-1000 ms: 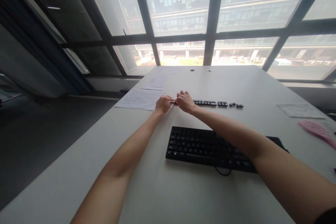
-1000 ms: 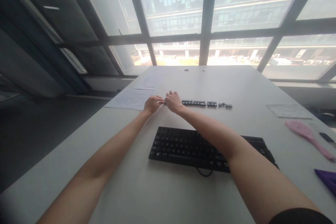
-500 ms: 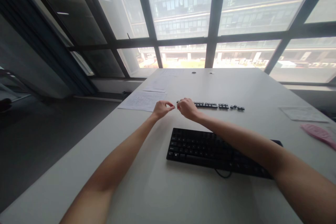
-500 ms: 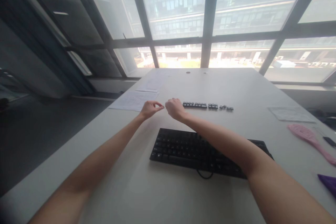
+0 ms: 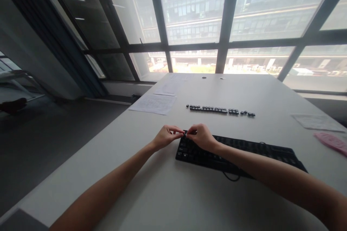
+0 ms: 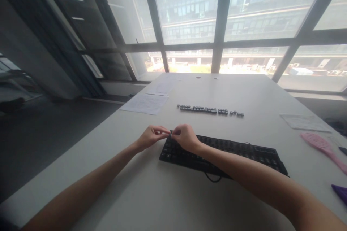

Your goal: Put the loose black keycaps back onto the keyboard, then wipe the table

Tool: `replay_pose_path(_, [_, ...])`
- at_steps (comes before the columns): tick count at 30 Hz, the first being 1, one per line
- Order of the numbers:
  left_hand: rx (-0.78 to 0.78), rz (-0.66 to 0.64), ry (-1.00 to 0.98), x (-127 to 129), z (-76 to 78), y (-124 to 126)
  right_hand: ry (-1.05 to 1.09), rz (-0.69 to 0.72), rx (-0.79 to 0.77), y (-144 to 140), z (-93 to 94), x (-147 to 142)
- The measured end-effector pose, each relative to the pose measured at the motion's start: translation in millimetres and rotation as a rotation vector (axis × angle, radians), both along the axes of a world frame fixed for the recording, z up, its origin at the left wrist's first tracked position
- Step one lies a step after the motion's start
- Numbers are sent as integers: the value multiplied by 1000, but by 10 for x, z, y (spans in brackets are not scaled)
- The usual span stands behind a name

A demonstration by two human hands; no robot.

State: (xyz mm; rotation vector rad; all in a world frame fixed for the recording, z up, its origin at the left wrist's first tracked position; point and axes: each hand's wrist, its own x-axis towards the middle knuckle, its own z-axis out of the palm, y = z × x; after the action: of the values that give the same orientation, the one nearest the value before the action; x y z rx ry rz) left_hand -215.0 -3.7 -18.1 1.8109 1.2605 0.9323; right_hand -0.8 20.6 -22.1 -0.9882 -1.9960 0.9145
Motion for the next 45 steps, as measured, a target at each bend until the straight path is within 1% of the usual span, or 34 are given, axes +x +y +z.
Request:
replay_pose_path(3, [11,-2,0,24,-23,21,-7,-26,41,10,-20,11])
replay_pose_path(6, [23,6,7,43,-35,15,5,-50,15,11,-30,25])
replay_pose_path(9, [71,17,14,58,-37,0,9,-53,-8,6,-32,31])
replay_pose_path(20, [166,20,47,84,-26,-40,34,-55,-33,2,-57,24])
replay_pose_path(28, [220,-26,80,97,-15,-55,-44,-43,62,-32,-34,34])
replay_pose_path(32, [284,-59,175,94,9,-59,-75,-22,110,-36,-56,23])
replay_pose_path(34, [290,-84,210,88,24,-65,-98,-7,129,-38,-64,15])
replay_pose_path(37, [274,-116,209,84,33,-99,-131,1,162,-54,-62,3])
replay_pose_path(45, [359,-59,260,167,3,-232,-189,10,262,-113,-51,-43])
